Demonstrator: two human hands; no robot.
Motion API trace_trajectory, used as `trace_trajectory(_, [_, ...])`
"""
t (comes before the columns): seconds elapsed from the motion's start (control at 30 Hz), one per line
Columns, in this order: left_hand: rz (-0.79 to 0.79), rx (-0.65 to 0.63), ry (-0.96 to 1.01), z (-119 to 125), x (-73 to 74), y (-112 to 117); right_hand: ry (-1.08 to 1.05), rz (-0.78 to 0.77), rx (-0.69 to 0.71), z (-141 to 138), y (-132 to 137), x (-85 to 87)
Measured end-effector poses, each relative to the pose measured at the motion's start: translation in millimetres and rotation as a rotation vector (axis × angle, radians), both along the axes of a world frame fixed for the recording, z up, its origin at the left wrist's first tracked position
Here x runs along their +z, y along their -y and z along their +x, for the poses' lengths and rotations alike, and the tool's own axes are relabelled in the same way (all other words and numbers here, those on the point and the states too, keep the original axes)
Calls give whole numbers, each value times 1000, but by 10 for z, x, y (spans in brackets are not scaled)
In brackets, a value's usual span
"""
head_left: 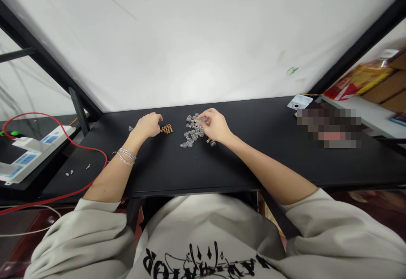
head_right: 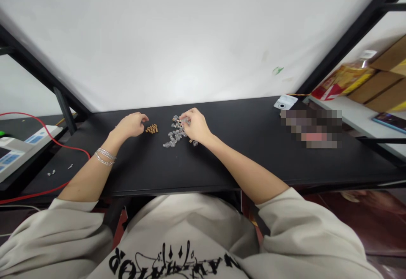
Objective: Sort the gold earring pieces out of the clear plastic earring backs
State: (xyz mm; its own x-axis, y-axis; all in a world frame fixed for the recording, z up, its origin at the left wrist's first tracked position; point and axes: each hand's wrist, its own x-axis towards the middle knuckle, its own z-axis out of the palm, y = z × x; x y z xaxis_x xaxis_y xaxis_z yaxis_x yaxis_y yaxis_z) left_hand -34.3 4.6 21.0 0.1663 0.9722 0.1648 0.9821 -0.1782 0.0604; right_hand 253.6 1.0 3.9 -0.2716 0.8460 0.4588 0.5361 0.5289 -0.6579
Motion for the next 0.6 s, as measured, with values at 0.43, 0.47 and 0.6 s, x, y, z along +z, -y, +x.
trace_trajectory(0.43, [175,-423,233,464,-29,185,404,-140,-120,166,-154,59])
trace_trajectory(0.47, [167,-469,243,524,-54,210,396,-125,-105,168,-148,78])
trace_trajectory(0.6, [96,-596,240,695,-162,270,389,-46,-13,156,-94,117])
